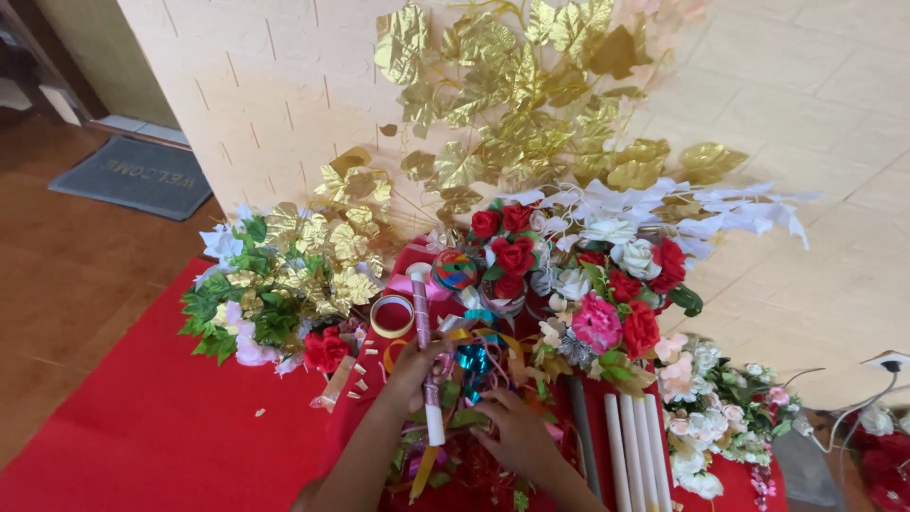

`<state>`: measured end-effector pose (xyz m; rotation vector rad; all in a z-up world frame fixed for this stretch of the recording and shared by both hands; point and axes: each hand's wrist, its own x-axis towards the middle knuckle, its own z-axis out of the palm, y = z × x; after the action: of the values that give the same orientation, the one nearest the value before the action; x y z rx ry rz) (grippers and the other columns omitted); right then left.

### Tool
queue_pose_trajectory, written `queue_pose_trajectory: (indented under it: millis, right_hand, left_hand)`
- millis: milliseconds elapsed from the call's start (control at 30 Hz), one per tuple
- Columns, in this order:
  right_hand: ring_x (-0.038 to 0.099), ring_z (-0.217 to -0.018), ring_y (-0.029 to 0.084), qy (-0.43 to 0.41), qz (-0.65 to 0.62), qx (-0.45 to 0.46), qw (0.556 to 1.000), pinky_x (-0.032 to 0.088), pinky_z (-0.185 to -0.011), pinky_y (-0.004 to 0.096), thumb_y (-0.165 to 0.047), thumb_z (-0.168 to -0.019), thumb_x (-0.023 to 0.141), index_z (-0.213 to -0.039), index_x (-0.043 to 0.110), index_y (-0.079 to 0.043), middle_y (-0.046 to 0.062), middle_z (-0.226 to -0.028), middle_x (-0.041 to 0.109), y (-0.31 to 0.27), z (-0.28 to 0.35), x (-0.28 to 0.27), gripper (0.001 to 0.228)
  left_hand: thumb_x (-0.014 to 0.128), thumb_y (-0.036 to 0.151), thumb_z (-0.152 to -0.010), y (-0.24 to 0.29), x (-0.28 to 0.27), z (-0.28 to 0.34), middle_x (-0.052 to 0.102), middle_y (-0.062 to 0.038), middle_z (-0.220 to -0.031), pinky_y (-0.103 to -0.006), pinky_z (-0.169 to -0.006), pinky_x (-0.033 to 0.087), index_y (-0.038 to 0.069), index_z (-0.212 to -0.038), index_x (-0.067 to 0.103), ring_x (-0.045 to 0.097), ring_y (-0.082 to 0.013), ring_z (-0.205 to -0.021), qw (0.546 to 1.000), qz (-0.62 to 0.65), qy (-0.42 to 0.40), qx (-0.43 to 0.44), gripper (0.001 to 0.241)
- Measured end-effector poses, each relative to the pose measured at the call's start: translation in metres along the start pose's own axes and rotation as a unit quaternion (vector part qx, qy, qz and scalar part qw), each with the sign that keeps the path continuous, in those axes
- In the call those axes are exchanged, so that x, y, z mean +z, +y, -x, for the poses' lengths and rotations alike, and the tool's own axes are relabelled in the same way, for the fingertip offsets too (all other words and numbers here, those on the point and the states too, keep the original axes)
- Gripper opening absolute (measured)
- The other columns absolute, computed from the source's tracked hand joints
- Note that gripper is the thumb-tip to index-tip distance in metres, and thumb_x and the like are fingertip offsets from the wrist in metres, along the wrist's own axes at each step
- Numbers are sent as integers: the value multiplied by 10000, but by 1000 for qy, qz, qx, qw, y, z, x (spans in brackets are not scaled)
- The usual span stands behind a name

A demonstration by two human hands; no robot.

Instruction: The person wraps a yellow ribbon around a pink glittery cylindrical object. They hold the cylinder with one hand and wrap the ribbon with the other, securing it in place.

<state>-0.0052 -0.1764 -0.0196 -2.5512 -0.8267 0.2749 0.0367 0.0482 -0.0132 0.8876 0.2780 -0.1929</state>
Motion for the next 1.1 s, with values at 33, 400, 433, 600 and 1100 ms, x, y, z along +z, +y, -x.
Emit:
queue_pose_trajectory:
  millis: [33,400,433,600,1100]
  right_hand:
    - [702,-912,151,-5,-7,1,1000,572,-835,350,-350,-957,725,-1282,687,-168,22,-1361,570,2,1,10,374]
    - [606,-1093,333,140,195,-152,959,547,-922,475,-47,-887,697,-1256,707,-84,89,-1200,678,53,9,74,370]
    - [606,-1093,333,137,193,-153,959,547,-922,475,-47,-887,697,-1256,707,-84,89,-1200,678,49,10,68,370]
    - [652,-969,273,193,134,-143,961,574,-716,401,-192,-967,686,-1085,694,-142,54,-1172,630,15,16,36,129]
    - [591,-1032,230,237,208,-190,930,523,-833,388,-240,-1000,652,-1181,701,-103,46,-1228,659,9,22,25,232]
  left_hand:
    - [723,29,-939,-1,-4,-2,541,-30,-644,-229,-391,355,58,-985,598,440,-102,-451,1000,-2,6,-5,136]
    - [655,-4,-938,7,-12,-2,468,-9,-584,-248,-375,321,72,-947,584,396,-99,-420,981,159,86,69,104]
    - [655,-4,-938,8,-12,-1,468,-9,-584,-248,-375,321,72,-947,584,396,-99,-420,981,160,89,69,104]
    - [663,2,-931,20,-3,8,406,-21,-533,-277,-379,326,63,-933,602,351,-116,-396,984,125,96,85,86]
    - [704,39,-948,3,21,14,665,-62,-805,-261,-367,367,75,-1077,590,419,-104,-409,997,30,8,65,176]
